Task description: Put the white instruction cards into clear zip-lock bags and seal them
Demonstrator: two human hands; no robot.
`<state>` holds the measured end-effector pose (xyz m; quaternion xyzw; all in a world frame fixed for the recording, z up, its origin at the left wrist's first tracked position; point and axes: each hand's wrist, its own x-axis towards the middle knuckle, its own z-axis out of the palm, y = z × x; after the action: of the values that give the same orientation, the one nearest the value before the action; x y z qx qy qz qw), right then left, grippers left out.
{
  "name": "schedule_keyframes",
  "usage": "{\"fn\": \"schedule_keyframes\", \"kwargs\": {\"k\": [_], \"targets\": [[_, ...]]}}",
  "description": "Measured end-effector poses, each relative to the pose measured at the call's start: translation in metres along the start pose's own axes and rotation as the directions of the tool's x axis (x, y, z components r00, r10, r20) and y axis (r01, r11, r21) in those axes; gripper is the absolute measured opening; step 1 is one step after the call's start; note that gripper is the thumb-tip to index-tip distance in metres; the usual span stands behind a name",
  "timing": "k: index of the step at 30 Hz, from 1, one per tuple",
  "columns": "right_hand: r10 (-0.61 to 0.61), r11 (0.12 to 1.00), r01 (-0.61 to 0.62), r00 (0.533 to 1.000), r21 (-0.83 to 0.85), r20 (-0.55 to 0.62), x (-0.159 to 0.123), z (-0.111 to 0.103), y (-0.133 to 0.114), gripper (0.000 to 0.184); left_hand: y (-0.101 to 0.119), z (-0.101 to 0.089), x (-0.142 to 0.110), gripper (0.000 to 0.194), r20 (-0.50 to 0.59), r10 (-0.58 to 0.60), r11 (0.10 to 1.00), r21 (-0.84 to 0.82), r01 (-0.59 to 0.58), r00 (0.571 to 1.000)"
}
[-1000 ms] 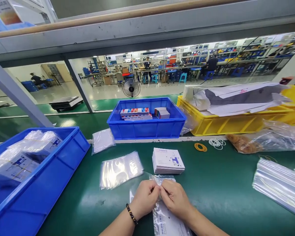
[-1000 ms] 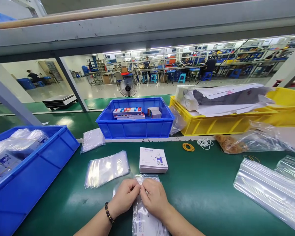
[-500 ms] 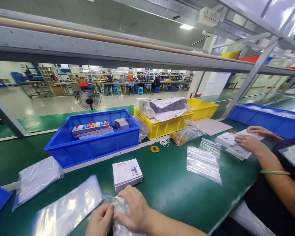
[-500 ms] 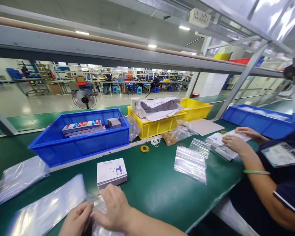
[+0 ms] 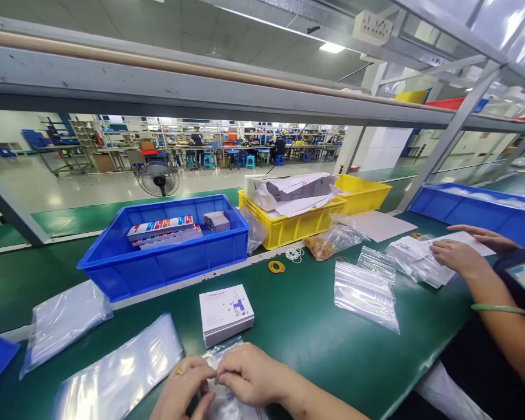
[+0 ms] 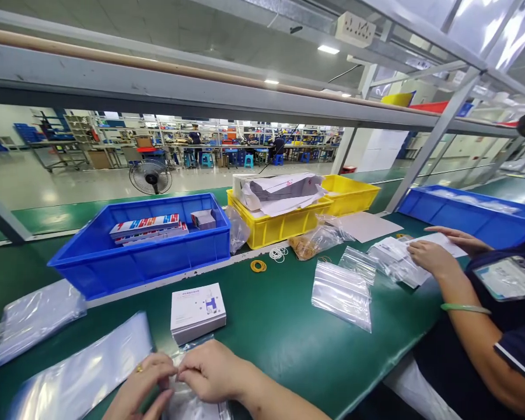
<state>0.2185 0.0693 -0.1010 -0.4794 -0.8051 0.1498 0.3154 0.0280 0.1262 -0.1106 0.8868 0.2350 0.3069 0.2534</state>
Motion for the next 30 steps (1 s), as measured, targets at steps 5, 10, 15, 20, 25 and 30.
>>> {"fn": "schedule_keyframes", "kwargs": {"k": [5, 10, 15, 20, 25, 30], "targets": [[0.002, 0.996, -0.003, 1.0, 0.093, 0.011, 0.001, -0.014, 0.005, 0.03, 0.012, -0.001, 0.003, 0.025, 0.111, -0.161, 0.985, 0.079, 0.153, 0.981], [0.014, 0.99, 0.008, 0.988, 0.141, -0.151, 0.002, -0.021, 0.009, 0.034, 0.023, -0.003, 0.007, 0.026, 0.16, -0.314, 0.943, -0.062, 0.327, 0.936], [0.158, 0.987, -0.15, 0.841, 0.059, -0.517, 0.0, -0.02, 0.027, 0.025, 0.027, -0.003, 0.01, 0.021, 0.174, -0.39, 0.867, -0.261, 0.425, 0.904], [0.487, 0.863, -0.487, 0.737, 0.131, -0.468, 0.004, -0.013, 0.049, 0.034, 0.026, 0.0, 0.011, 0.012, 0.202, -0.449, 0.767, -0.413, 0.491, 0.871], [0.569, 0.808, -0.56, 0.661, 0.183, -0.49, 0.005, -0.014, 0.061, 0.042, 0.026, 0.004, 0.012, 0.007, 0.231, -0.48, 0.747, -0.397, 0.532, 0.846], [0.583, 0.787, -0.579, 0.588, 0.211, -0.56, 0.005, -0.021, 0.058, 0.04, 0.027, 0.007, 0.012, 0.006, 0.254, -0.444, 0.785, -0.352, 0.51, 0.859]]}}
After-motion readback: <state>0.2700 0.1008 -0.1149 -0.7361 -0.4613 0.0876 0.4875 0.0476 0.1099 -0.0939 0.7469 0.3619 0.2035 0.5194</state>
